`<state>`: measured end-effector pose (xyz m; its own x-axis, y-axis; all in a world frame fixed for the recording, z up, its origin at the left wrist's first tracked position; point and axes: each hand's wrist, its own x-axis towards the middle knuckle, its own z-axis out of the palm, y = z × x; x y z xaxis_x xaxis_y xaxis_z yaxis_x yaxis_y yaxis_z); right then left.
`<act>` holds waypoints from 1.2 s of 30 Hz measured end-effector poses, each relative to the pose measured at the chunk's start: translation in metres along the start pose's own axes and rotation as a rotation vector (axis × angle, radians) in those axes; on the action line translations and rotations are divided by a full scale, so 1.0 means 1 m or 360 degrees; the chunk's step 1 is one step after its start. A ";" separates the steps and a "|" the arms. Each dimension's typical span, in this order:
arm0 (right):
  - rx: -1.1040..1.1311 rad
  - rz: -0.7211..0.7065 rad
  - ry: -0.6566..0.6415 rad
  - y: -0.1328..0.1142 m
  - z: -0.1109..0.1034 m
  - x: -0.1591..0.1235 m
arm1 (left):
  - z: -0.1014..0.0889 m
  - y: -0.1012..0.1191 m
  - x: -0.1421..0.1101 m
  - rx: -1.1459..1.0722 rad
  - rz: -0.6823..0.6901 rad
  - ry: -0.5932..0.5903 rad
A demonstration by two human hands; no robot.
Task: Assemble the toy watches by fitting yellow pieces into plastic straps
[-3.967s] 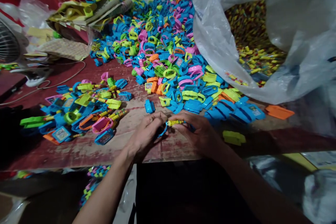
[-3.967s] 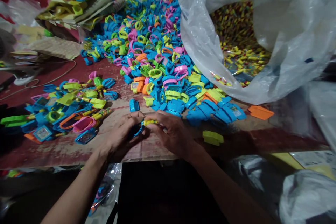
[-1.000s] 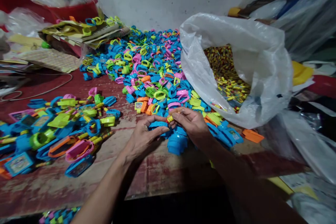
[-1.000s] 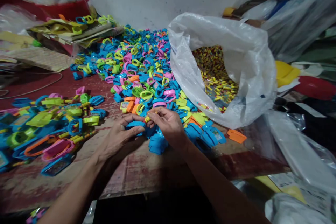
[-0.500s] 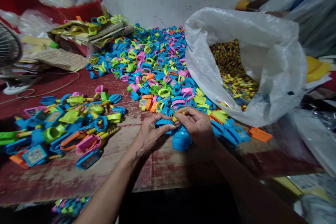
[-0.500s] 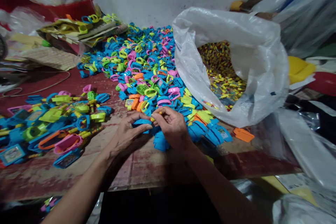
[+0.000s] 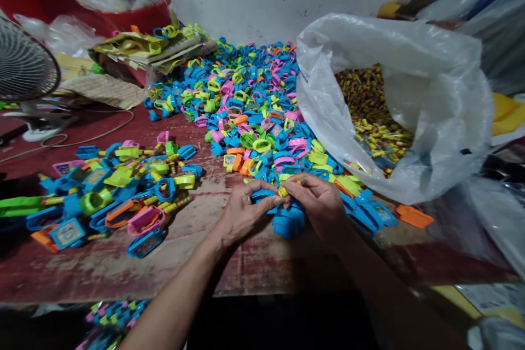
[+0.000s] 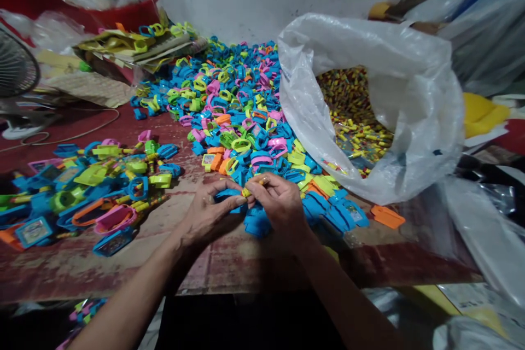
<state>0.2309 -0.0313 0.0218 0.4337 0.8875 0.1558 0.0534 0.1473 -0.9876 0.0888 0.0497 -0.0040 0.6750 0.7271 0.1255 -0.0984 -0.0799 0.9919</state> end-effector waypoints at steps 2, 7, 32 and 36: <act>0.0006 -0.0027 0.0006 0.003 0.002 0.000 | 0.003 -0.001 0.000 0.0014 -0.0001 -0.0008; 0.0075 0.0069 -0.0008 0.015 0.011 0.008 | -0.009 0.000 0.010 0.0335 0.0073 0.0109; -0.1783 -0.0323 0.0654 0.025 -0.156 0.074 | -0.080 -0.052 0.060 0.2027 0.0499 0.0209; -0.2107 -0.0191 0.0495 0.037 -0.169 0.100 | -0.077 -0.040 0.047 0.1900 0.0389 0.0549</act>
<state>0.4282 -0.0109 -0.0015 0.5389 0.7389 0.4045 0.8422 -0.4653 -0.2722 0.0685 0.1397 -0.0390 0.4894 0.7318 0.4744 0.6471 -0.6694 0.3650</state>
